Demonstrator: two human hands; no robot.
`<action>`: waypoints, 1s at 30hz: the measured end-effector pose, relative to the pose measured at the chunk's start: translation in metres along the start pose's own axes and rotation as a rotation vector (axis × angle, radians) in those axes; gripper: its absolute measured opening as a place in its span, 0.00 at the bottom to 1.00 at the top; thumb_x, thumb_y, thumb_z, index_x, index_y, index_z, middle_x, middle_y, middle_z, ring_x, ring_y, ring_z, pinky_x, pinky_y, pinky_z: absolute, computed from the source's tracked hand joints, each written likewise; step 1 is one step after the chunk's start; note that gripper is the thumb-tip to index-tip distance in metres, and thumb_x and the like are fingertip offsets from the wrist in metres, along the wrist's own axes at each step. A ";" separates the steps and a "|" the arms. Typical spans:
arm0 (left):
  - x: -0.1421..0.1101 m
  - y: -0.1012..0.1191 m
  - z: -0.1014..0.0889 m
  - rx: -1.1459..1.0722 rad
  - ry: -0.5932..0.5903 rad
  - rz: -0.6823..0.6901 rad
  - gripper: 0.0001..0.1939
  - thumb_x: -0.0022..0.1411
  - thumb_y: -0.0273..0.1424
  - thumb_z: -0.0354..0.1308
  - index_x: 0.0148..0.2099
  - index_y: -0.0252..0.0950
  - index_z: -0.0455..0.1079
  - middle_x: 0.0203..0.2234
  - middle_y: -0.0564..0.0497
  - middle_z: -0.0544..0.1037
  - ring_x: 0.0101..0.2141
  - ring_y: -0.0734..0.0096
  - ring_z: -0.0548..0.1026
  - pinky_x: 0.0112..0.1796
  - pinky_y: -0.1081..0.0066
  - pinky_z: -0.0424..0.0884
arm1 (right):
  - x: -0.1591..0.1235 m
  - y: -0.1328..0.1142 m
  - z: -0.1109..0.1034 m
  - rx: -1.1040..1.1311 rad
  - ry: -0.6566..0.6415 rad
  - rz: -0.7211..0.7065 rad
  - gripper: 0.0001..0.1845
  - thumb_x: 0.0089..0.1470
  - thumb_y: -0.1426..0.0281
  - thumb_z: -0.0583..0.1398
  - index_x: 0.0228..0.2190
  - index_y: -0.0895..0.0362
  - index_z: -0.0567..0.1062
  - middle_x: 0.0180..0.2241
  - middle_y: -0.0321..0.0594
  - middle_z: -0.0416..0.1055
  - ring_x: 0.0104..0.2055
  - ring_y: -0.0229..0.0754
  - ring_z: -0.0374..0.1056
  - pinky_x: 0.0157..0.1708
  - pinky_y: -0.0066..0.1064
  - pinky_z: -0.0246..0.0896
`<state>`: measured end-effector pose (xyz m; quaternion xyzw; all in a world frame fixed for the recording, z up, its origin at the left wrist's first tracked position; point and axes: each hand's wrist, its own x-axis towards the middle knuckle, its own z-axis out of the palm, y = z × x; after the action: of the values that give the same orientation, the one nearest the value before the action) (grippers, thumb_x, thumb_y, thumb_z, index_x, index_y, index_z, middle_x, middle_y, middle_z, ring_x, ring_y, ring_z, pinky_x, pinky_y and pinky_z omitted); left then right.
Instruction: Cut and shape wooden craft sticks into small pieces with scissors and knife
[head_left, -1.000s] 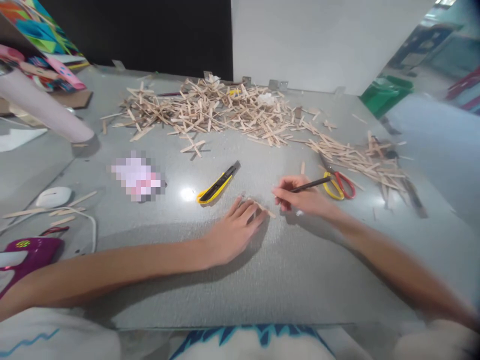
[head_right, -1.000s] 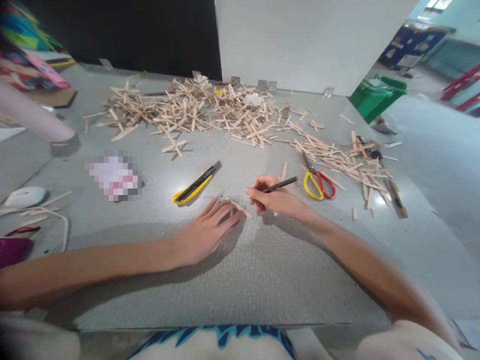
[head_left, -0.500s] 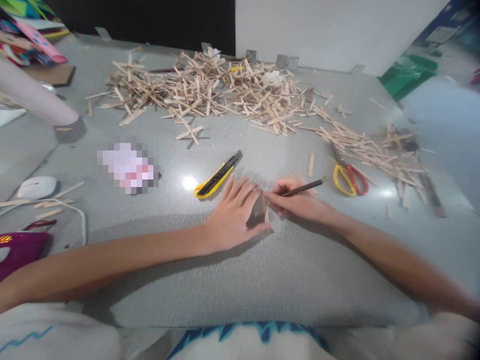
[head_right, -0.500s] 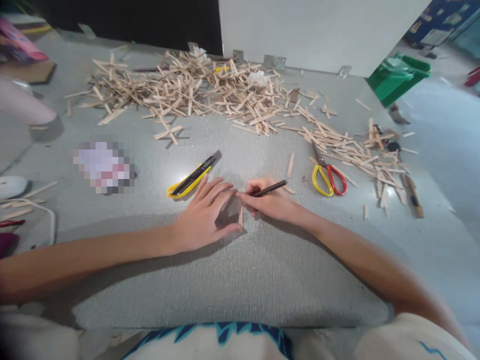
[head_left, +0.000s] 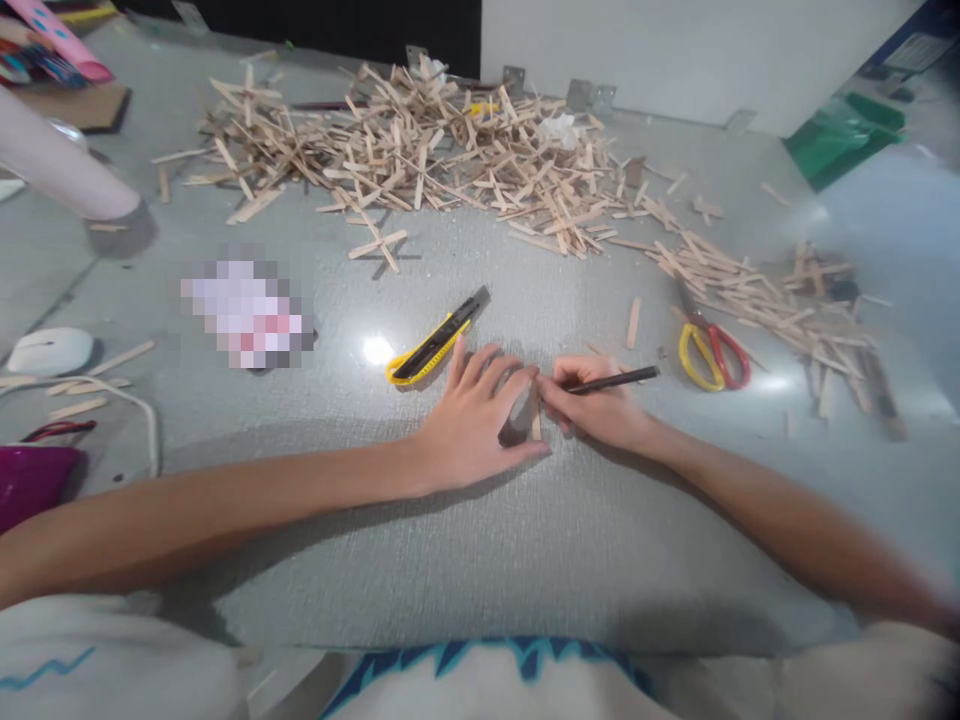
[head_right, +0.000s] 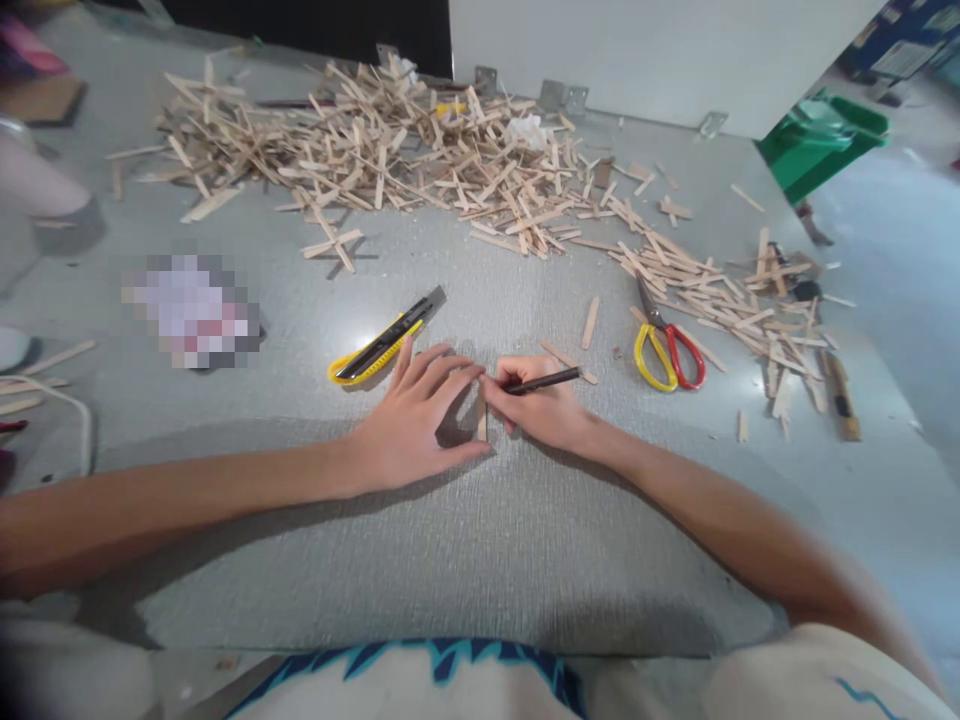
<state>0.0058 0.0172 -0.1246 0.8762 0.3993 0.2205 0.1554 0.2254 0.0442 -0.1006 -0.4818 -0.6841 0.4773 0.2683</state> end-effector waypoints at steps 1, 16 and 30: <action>0.000 0.000 0.000 0.003 -0.001 0.003 0.40 0.64 0.55 0.70 0.66 0.33 0.68 0.63 0.35 0.73 0.70 0.32 0.61 0.72 0.25 0.37 | 0.000 0.000 0.000 -0.001 -0.001 0.000 0.27 0.68 0.53 0.65 0.21 0.53 0.68 0.15 0.32 0.69 0.14 0.33 0.62 0.17 0.27 0.57; 0.010 -0.001 -0.026 -0.519 0.095 -0.090 0.18 0.80 0.42 0.51 0.62 0.38 0.71 0.59 0.38 0.79 0.61 0.51 0.76 0.63 0.48 0.72 | 0.009 -0.040 -0.026 0.596 0.245 0.051 0.35 0.59 0.30 0.59 0.35 0.49 0.71 0.16 0.25 0.61 0.11 0.33 0.48 0.11 0.29 0.47; 0.137 -0.001 -0.080 -1.445 0.077 -0.217 0.47 0.72 0.68 0.30 0.60 0.34 0.70 0.53 0.36 0.79 0.64 0.35 0.75 0.58 0.37 0.72 | 0.077 -0.036 -0.009 0.232 0.623 -0.654 0.25 0.78 0.50 0.39 0.63 0.50 0.58 0.75 0.53 0.61 0.76 0.49 0.61 0.74 0.52 0.58</action>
<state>0.0443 0.1306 -0.0202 0.5021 0.2442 0.4431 0.7014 0.1885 0.1151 -0.0710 -0.3281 -0.6291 0.2735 0.6494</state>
